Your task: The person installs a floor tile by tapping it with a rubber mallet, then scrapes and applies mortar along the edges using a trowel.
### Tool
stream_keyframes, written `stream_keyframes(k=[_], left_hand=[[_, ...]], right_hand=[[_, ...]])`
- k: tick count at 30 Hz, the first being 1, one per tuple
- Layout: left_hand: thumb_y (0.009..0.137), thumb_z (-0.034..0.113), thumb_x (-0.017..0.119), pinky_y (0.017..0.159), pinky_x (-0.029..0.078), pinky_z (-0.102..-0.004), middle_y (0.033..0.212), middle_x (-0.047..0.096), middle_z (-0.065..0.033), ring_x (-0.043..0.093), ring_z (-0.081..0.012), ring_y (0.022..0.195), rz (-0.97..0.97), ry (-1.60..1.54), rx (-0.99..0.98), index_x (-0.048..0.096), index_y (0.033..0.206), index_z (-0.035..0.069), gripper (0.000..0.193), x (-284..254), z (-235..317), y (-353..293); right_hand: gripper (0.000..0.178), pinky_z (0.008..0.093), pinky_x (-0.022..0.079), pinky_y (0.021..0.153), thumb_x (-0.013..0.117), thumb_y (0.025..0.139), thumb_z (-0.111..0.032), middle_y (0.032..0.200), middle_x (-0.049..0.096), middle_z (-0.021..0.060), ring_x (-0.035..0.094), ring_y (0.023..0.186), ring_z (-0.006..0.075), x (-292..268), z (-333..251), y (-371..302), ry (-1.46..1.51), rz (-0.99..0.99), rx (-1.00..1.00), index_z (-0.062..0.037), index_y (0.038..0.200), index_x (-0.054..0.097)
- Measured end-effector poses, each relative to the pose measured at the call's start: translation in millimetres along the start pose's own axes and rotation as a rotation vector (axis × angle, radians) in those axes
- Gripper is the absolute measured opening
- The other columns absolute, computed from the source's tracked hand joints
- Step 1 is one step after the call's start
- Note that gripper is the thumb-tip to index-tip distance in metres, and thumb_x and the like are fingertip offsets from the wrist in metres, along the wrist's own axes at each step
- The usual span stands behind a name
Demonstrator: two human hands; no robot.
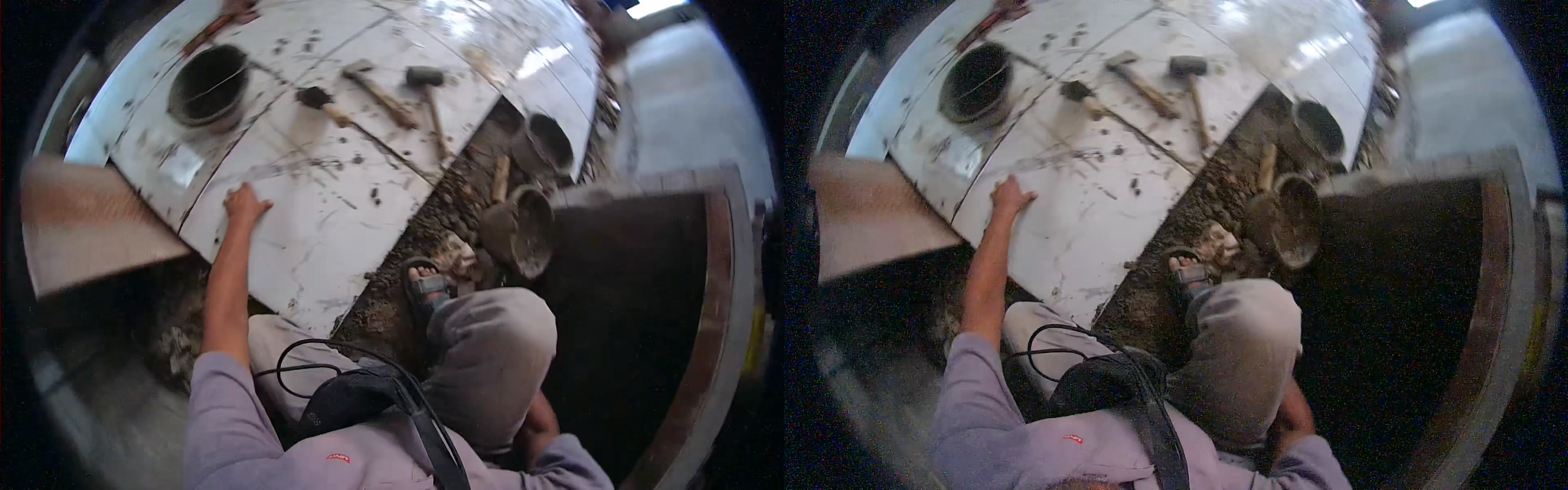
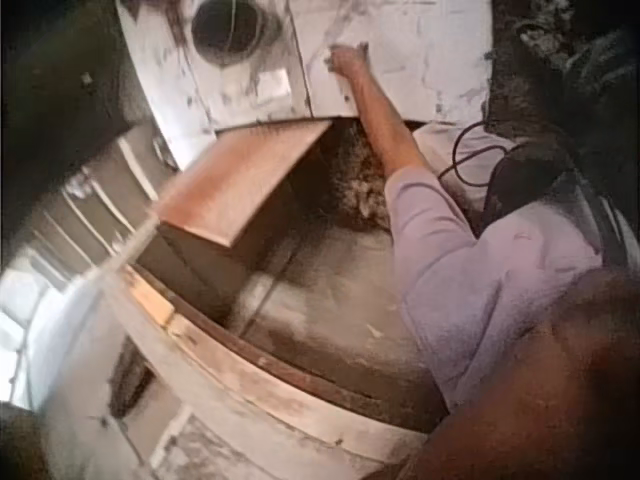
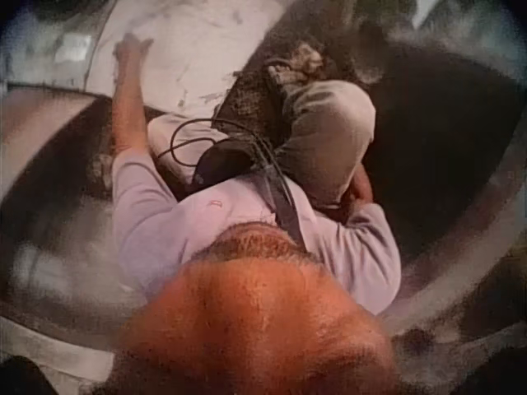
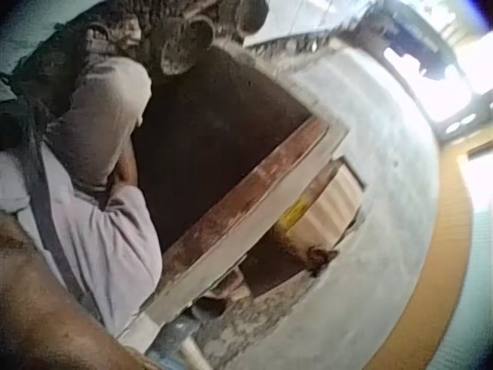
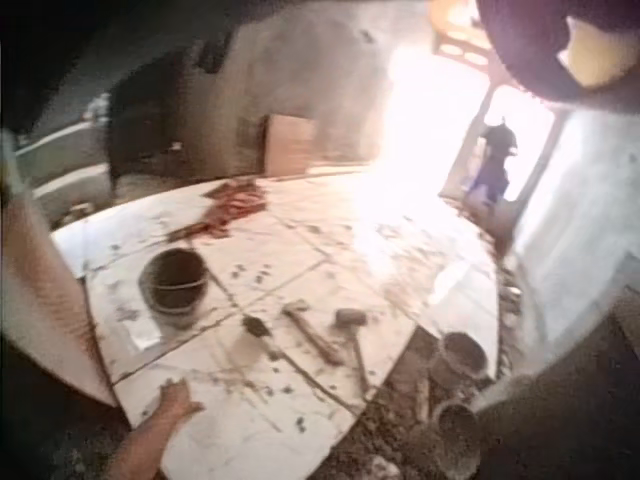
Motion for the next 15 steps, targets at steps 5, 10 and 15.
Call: stream_keyframes(k=[5, 10, 15], left_hand=[[0.068, 0.053, 0.076, 0.096, 0.042, -0.0510, 0.129, 0.054, -0.0170, 0.047, -0.0377, 0.123, -0.042, 0.022, 0.027, 0.044, 0.130, 0.002, 0.087, -7.8, 23.7, -10.3], [0.070, 0.052, 0.074, 0.094, 0.044, -0.0494, 0.124, 0.058, -0.0152, 0.049, -0.0371, 0.121, 0.038, 0.062, 0.038, 0.044, 0.129, 0.001, 0.084, -14.2, 19.0, -14.4], [0.069, 0.050, 0.076, 0.095, 0.044, -0.0493, 0.122, 0.059, -0.0175, 0.049, -0.0371, 0.119, -0.040, 0.043, 0.043, 0.042, 0.128, -0.001, 0.085, -14.5, 20.2, -15.1]], right_hand=[[0.028, 0.0340, 0.047, 0.079, 0.055, 0.091, -0.020, 0.106, 0.063, 0.0158, 0.059, 0.093, 0.0242, 4.6, 29.8, -40.9, 0.072, 0.041, 0.064, 0.0014, 0.109, 0.061], [0.030, 0.0343, 0.046, 0.082, 0.055, 0.090, -0.020, 0.109, 0.063, 0.0166, 0.059, 0.097, 0.0252, 15.8, 39.1, -50.2, 0.099, 0.024, 0.076, 0.0010, 0.112, 0.060], [0.032, 0.0346, 0.046, 0.085, 0.054, 0.090, -0.021, 0.111, 0.062, 0.0173, 0.058, 0.101, 0.0263, 21.1, 44.9, -56.1, 0.119, 0.021, 0.084, 0.0005, 0.114, 0.060]])
Point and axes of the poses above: each hand's wrist, its own y-axis towards the middle knuckle, its own x-axis out of the palm, z = x × y, the point moved 8 cm from there along y, towards the middle knuckle
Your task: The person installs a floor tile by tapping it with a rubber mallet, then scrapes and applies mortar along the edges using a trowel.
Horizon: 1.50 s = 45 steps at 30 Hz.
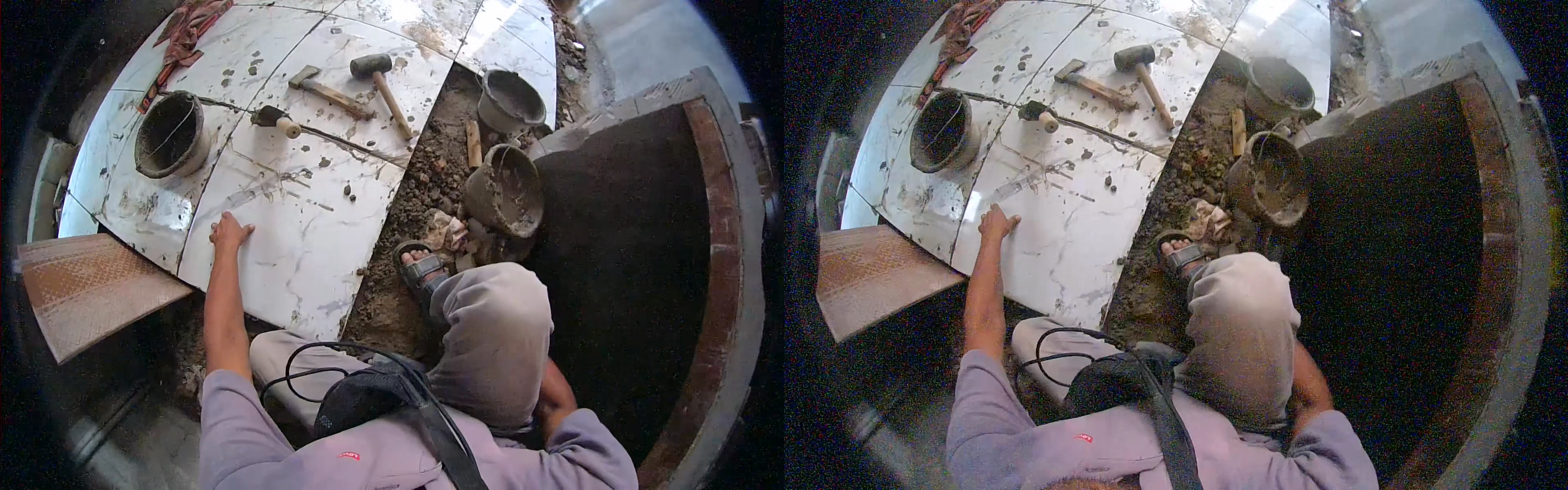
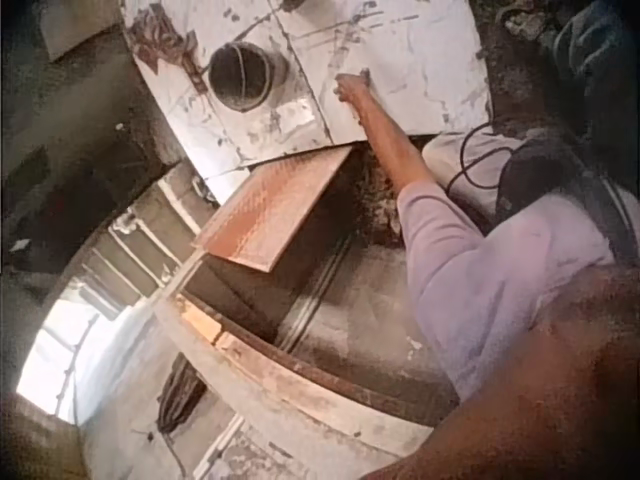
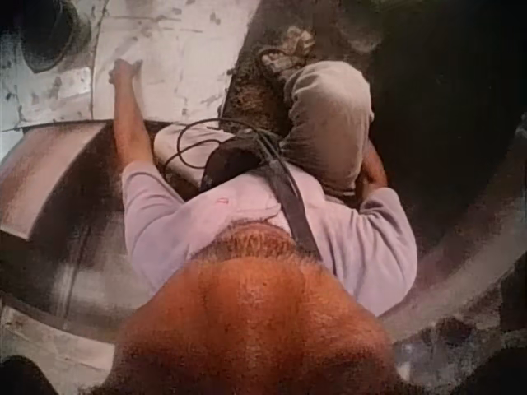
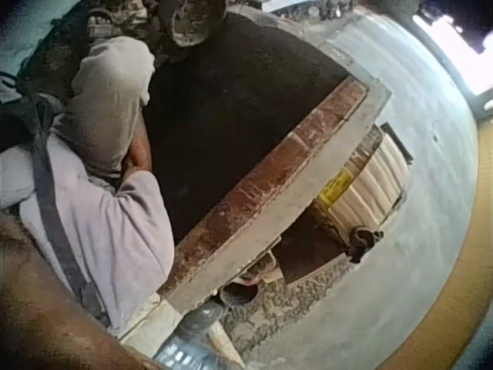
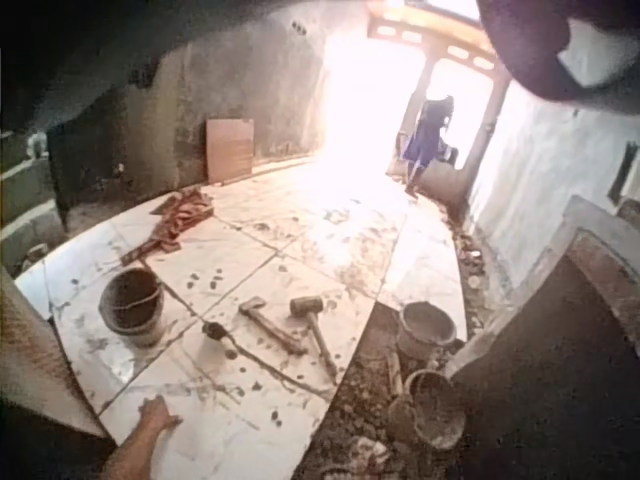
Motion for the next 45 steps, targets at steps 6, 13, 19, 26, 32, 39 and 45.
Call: stream_keyframes(k=[6, 13, 19, 26, 32, 39, 45], left_hand=[[0.070, 0.048, 0.076, 0.095, 0.044, -0.0494, 0.123, 0.058, -0.0185, 0.048, -0.0370, 0.120, -0.044, 0.009, -0.034, 0.039, 0.131, 0.000, 0.086, 1.6, -3.5, 1.8], [0.071, 0.050, 0.075, 0.094, 0.044, -0.0496, 0.127, 0.055, -0.0185, 0.048, -0.0372, 0.121, -0.055, 0.041, -0.025, 0.036, 0.135, 0.000, 0.090, 4.0, -2.8, 5.2], [0.072, 0.052, 0.074, 0.093, 0.045, -0.0485, 0.125, 0.056, -0.0183, 0.049, -0.0370, 0.119, -0.056, 0.092, -0.013, 0.037, 0.133, -0.001, 0.089, 7.6, 5.9, 10.5], [0.074, 0.051, 0.072, 0.089, 0.047, -0.0487, 0.114, 0.059, -0.0243, 0.054, -0.0377, 0.112, -0.035, 0.125, 0.018, 0.038, 0.126, -0.001, 0.082, 15.2, 12.3, 13.8], [0.074, 0.049, 0.073, 0.087, 0.047, -0.0490, 0.108, 0.060, -0.0286, 0.055, -0.0423, 0.106, -0.049, 0.136, 0.033, 0.036, 0.122, -0.002, 0.080, 13.1, -5.5, 19.7], [0.072, 0.047, 0.076, 0.086, 0.047, -0.0502, 0.103, 0.060, -0.0316, 0.056, -0.0457, 0.101, -0.078, 0.096, 0.052, 0.034, 0.120, -0.002, 0.080, 14.9, 13.3, 24.8], [0.071, 0.046, 0.076, 0.085, 0.047, -0.0506, 0.101, 0.060, -0.0326, 0.057, -0.0466, 0.099, -0.076, 0.100, 0.018, 0.035, 0.118, -0.002, 0.079, 13.9, -10.1, 18.3]], right_hand=[[0.035, 0.0349, 0.045, 0.089, 0.054, 0.090, -0.022, 0.113, 0.062, 0.0182, 0.058, 0.105, 0.0276, 1.3, -12.2, 8.3, -0.028, -0.021, -0.027, -0.0001, 0.117, 0.059], [0.038, 0.0353, 0.043, 0.093, 0.054, 0.090, -0.022, 0.117, 0.061, 0.0193, 0.057, 0.110, 0.0291, -48.8, -102.3, 50.8, -0.123, 0.113, -0.299, -0.0007, 0.121, 0.058], [0.040, 0.0383, 0.045, 0.092, 0.050, 0.084, -0.014, 0.112, 0.062, 0.0226, 0.059, 0.108, 0.0348, -69.0, -217.7, 178.3, 0.028, 0.297, -0.619, 0.0001, 0.120, 0.057], [0.041, 0.0431, 0.048, 0.085, 0.047, 0.077, -0.007, 0.107, 0.062, 0.0270, 0.060, 0.102, 0.0398, -51.1, -247.4, 300.6, 0.018, 0.296, -0.382, 0.0014, 0.116, 0.058], [0.031, 0.0372, 0.048, 0.078, 0.049, 0.075, -0.004, 0.107, 0.064, 0.0175, 0.061, 0.091, 0.0260, -11.4, -239.9, 291.1, 0.233, 0.091, -0.397, -0.0021, 0.099, 0.068], [0.032, 0.0435, 0.044, 0.089, 0.054, 0.072, -0.003, 0.114, 0.055, 0.0208, 0.052, 0.107, 0.0380, -56.1, -276.2, 247.5, -0.193, 0.608, -0.941, -0.0012, 0.103, 0.062], [0.015, 0.0452, 0.041, 0.086, 0.054, 0.075, -0.013, 0.100, 0.057, 0.0165, 0.055, 0.098, 0.0292, 39.5, -320.1, 220.4, -0.701, -0.011, -0.969, -0.0033, 0.085, 0.060]])
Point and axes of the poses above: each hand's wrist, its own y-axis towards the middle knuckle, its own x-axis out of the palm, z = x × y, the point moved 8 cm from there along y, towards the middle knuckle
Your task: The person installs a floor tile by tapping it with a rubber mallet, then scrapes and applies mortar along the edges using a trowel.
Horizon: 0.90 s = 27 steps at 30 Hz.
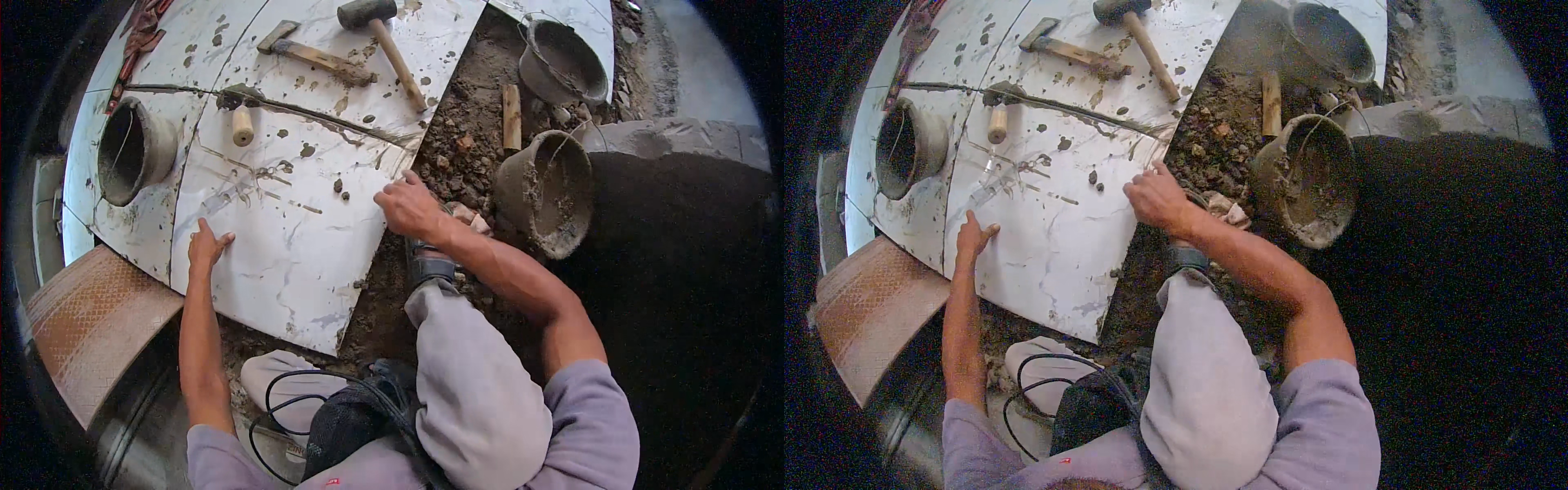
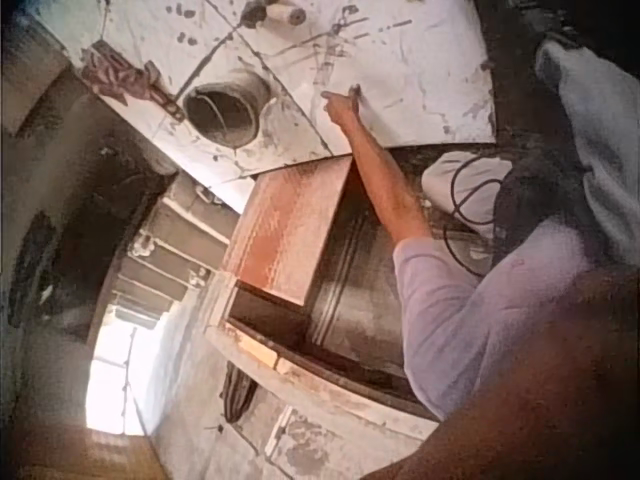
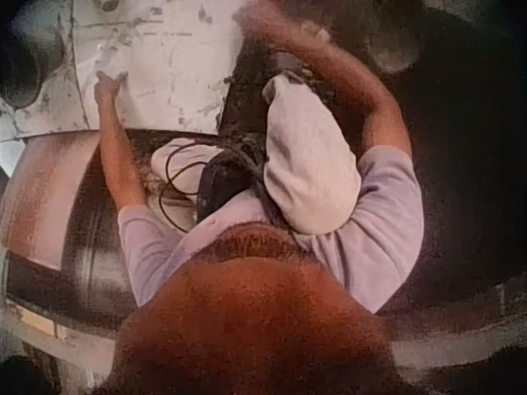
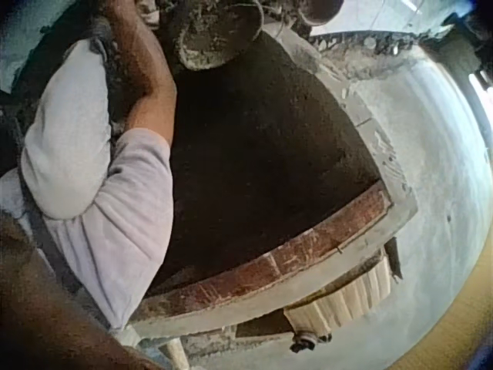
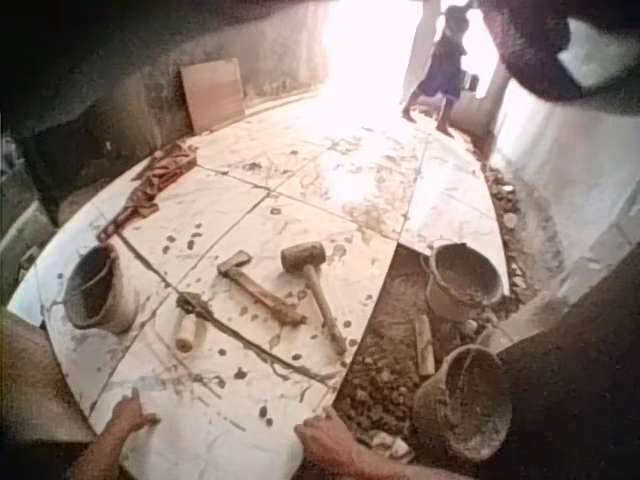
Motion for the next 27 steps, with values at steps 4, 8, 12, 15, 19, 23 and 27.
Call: stream_keyframes(k=[4, 8, 12, 15, 19, 23, 27], left_hand=[[0.071, 0.047, 0.077, 0.083, 0.047, -0.0509, 0.100, 0.061, -0.0323, 0.057, -0.0464, 0.098, 0.003, -0.013, 0.048, 0.035, 0.118, -0.003, 0.080, -1.5, 21.6, 5.8], [0.070, 0.047, 0.077, 0.082, 0.048, -0.0505, 0.099, 0.061, -0.0318, 0.058, -0.0461, 0.097, 0.017, 0.006, 0.026, 0.035, 0.117, -0.003, 0.080, 0.9, 10.1, 8.0], [0.070, 0.047, 0.077, 0.082, 0.048, -0.0501, 0.100, 0.061, -0.0305, 0.058, -0.0449, 0.098, 0.009, 0.007, 0.000, 0.035, 0.118, -0.003, 0.081, -5.5, 11.9, 6.0], [0.070, 0.046, 0.078, 0.083, 0.048, -0.0502, 0.101, 0.062, -0.0285, 0.057, -0.0440, 0.100, 0.020, -0.011, -0.014, 0.036, 0.118, -0.001, 0.080, -11.2, 17.4, 1.7], [0.068, 0.045, 0.079, 0.083, 0.048, -0.0506, 0.104, 0.062, -0.0261, 0.056, -0.0421, 0.104, 0.038, -0.002, -0.040, 0.036, 0.119, 0.001, 0.079, -6.6, 12.3, -1.4], [0.067, 0.043, 0.080, 0.084, 0.048, -0.0500, 0.106, 0.061, -0.0264, 0.055, -0.0409, 0.107, -0.005, -0.047, -0.119, 0.036, 0.120, 0.002, 0.081, -9.2, 10.2, -5.7], [0.063, 0.040, 0.083, 0.086, 0.048, -0.0496, 0.110, 0.058, -0.0277, 0.055, -0.0418, 0.107, 0.010, -0.097, -0.140, 0.036, 0.123, 0.004, 0.084, -7.6, 18.6, 0.3]], right_hand=[[0.031, 0.0431, 0.042, 0.088, 0.054, 0.078, -0.015, 0.107, 0.058, 0.0139, 0.056, 0.102, 0.0270, -35.2, 38.2, 4.1, -0.123, 0.538, 0.077, -0.0010, 0.105, 0.058], [0.035, 0.0414, 0.045, 0.083, 0.051, 0.083, -0.017, 0.115, 0.060, 0.0163, 0.059, 0.100, 0.0297, -47.8, 47.1, 3.2, -0.266, 0.295, 0.136, -0.0007, 0.113, 0.055], [0.028, 0.0435, 0.049, 0.067, 0.053, 0.082, -0.019, 0.085, 0.064, 0.0141, 0.064, 0.081, 0.0324, -26.0, 63.2, -37.3, -0.258, -0.199, 0.298, -0.0026, 0.105, 0.058], [0.016, 0.0457, 0.049, 0.063, 0.059, 0.080, -0.019, 0.074, 0.059, 0.0135, 0.063, 0.077, 0.0348, -24.6, 74.0, -73.9, -0.132, 0.192, 0.211, -0.0043, 0.084, 0.057], [0.017, 0.0494, 0.048, 0.065, 0.061, 0.079, -0.020, 0.080, 0.058, 0.0170, 0.060, 0.079, 0.0390, -37.3, 60.4, -77.6, 0.046, 0.255, 0.252, -0.0048, 0.079, 0.054], [0.015, 0.0493, 0.048, 0.068, 0.060, 0.081, -0.019, 0.083, 0.058, 0.0186, 0.059, 0.081, 0.0401, -62.5, 80.2, -36.2, 0.102, 0.322, 0.232, -0.0049, 0.082, 0.056], [0.014, 0.0488, 0.049, 0.069, 0.057, 0.083, -0.017, 0.087, 0.059, 0.0198, 0.060, 0.081, 0.0403, -127.9, 106.5, 8.8, 0.123, 0.568, 0.188, -0.0041, 0.086, 0.060]])
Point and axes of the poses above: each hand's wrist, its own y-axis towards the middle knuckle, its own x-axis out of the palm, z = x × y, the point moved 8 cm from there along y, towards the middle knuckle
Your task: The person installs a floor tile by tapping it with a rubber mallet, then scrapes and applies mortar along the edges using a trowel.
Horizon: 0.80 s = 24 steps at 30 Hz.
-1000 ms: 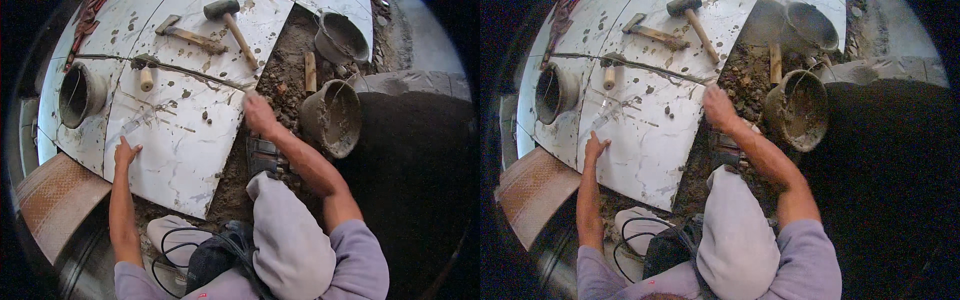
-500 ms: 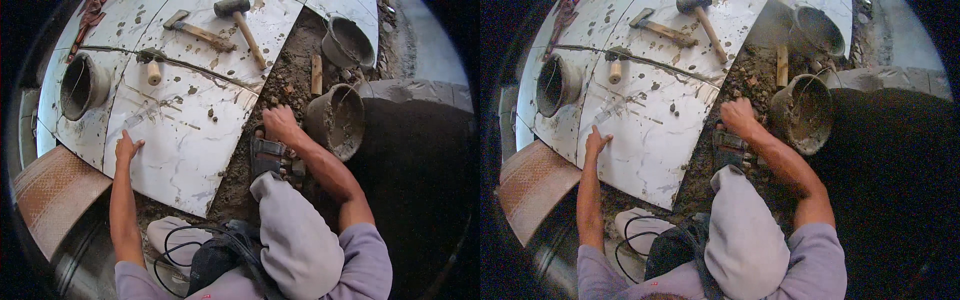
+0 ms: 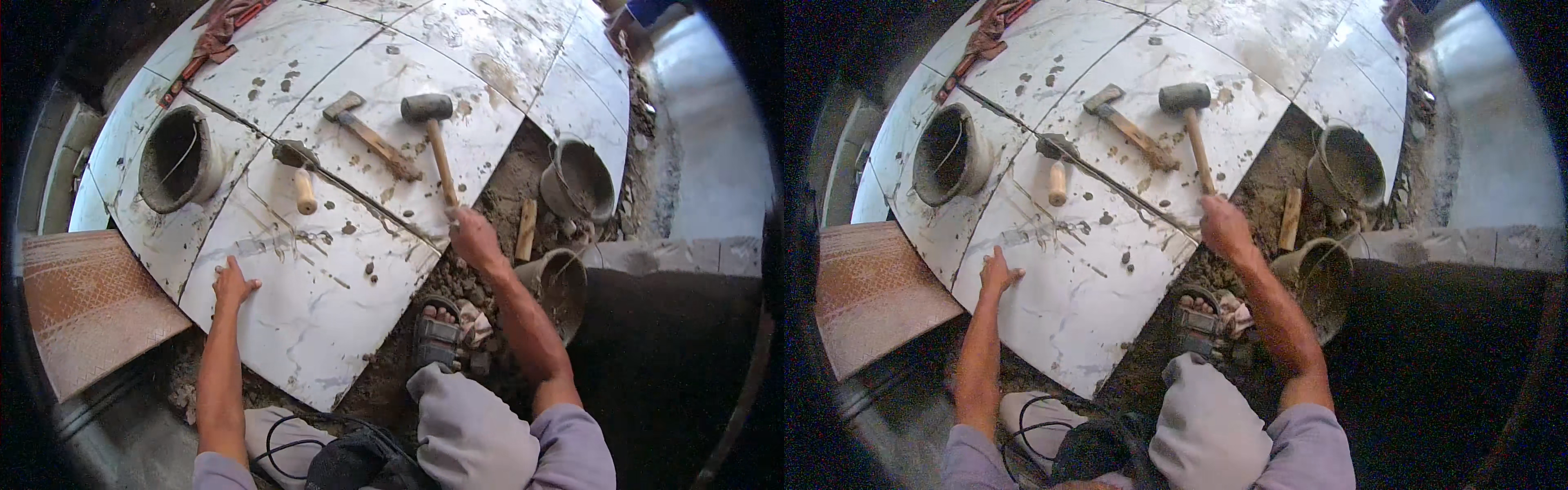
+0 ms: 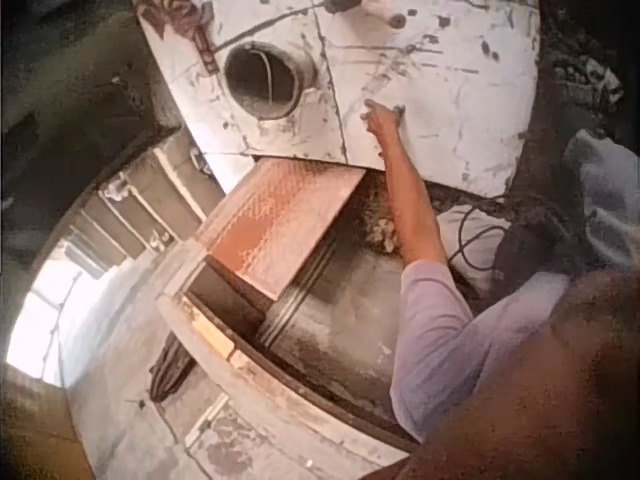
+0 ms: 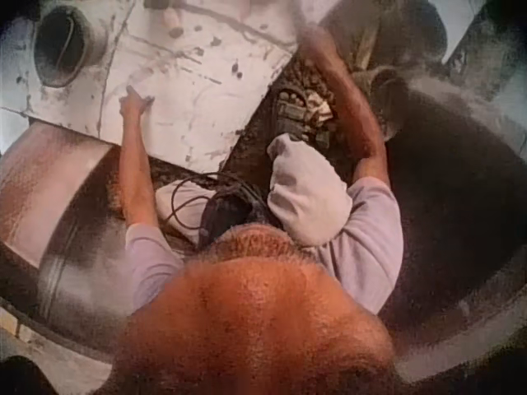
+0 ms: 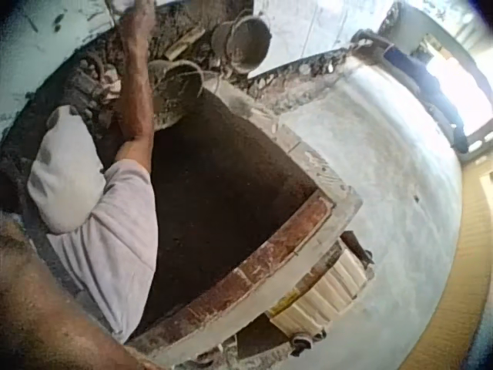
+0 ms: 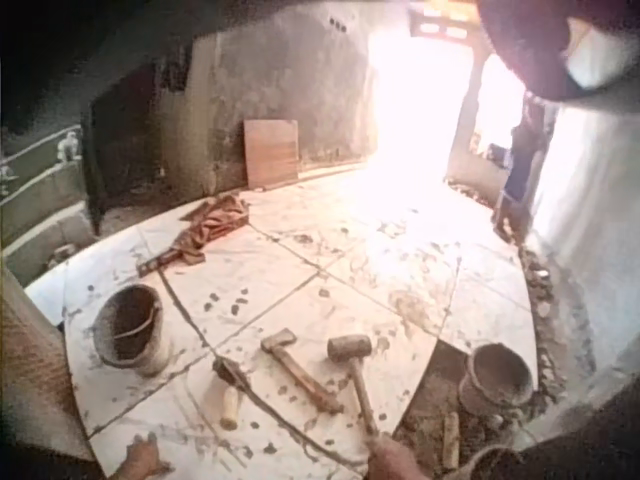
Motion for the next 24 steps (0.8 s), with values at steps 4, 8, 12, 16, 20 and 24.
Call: stream_keyframes(k=[4, 8, 12, 16, 20, 24], left_hand=[[0.063, 0.036, 0.083, 0.087, 0.047, -0.0504, 0.116, 0.054, -0.0314, 0.054, -0.0434, 0.108, 0.048, -0.021, 0.019, 0.034, 0.127, 0.004, 0.087, 13.2, -13.4, 4.2], [0.063, 0.034, 0.084, 0.088, 0.046, -0.0495, 0.119, 0.052, -0.0336, 0.055, -0.0443, 0.108, 0.032, -0.073, -0.053, 0.032, 0.130, 0.004, 0.091, 6.5, -21.1, -2.4], [0.062, 0.033, 0.084, 0.088, 0.047, -0.0486, 0.123, 0.052, -0.0307, 0.055, -0.0427, 0.109, -0.022, -0.211, -0.067, 0.032, 0.132, 0.003, 0.093, 8.7, -16.4, 1.9], [0.063, 0.036, 0.083, 0.088, 0.047, -0.0474, 0.122, 0.054, -0.0270, 0.056, -0.0404, 0.110, 0.014, -0.103, -0.128, 0.033, 0.131, 0.003, 0.091, 3.2, -15.8, -1.2], [0.076, 0.038, 0.073, 0.084, 0.047, -0.0474, 0.108, 0.062, -0.0252, 0.059, -0.0413, 0.101, 0.075, -0.188, -0.077, 0.053, 0.113, 0.000, 0.056, -34.9, 0.4, 16.8], [0.083, 0.029, 0.065, 0.083, 0.047, -0.0445, 0.101, 0.065, -0.0207, 0.061, -0.0386, 0.097, 0.402, -0.506, 0.184, 0.062, 0.108, 0.002, 0.037, -143.4, 98.5, 68.5]], right_hand=[[0.019, 0.0477, 0.050, 0.069, 0.058, 0.083, -0.019, 0.082, 0.061, 0.0215, 0.061, 0.080, 0.0402, -2.5, 28.7, 95.5, -0.208, -0.102, 0.079, -0.0047, 0.095, 0.062], [0.019, 0.0466, 0.051, 0.072, 0.058, 0.081, -0.018, 0.082, 0.062, 0.0228, 0.062, 0.080, 0.0401, -18.7, 86.1, 149.2, -0.112, 0.070, 0.259, -0.0041, 0.092, 0.062], [0.026, 0.0452, 0.051, 0.078, 0.056, 0.077, -0.014, 0.097, 0.061, 0.0230, 0.061, 0.089, 0.0409, -16.1, 160.2, 177.9, -0.214, 0.206, 0.061, -0.0026, 0.099, 0.064], [0.029, 0.0440, 0.050, 0.084, 0.055, 0.077, -0.015, 0.098, 0.061, 0.0243, 0.060, 0.091, 0.0408, -4.7, 192.2, 206.7, -0.236, 0.179, 0.188, -0.0006, 0.101, 0.065], [0.029, 0.0457, 0.048, 0.085, 0.055, 0.079, -0.017, 0.102, 0.061, 0.0241, 0.059, 0.094, 0.0412, -13.3, 190.8, 262.5, -0.239, 0.234, 0.067, -0.0022, 0.103, 0.065], [0.028, 0.0449, 0.048, 0.086, 0.057, 0.080, -0.018, 0.104, 0.061, 0.0220, 0.059, 0.097, 0.0395, -10.3, 189.2, 319.2, -0.214, 0.225, -0.025, -0.0049, 0.103, 0.064]])
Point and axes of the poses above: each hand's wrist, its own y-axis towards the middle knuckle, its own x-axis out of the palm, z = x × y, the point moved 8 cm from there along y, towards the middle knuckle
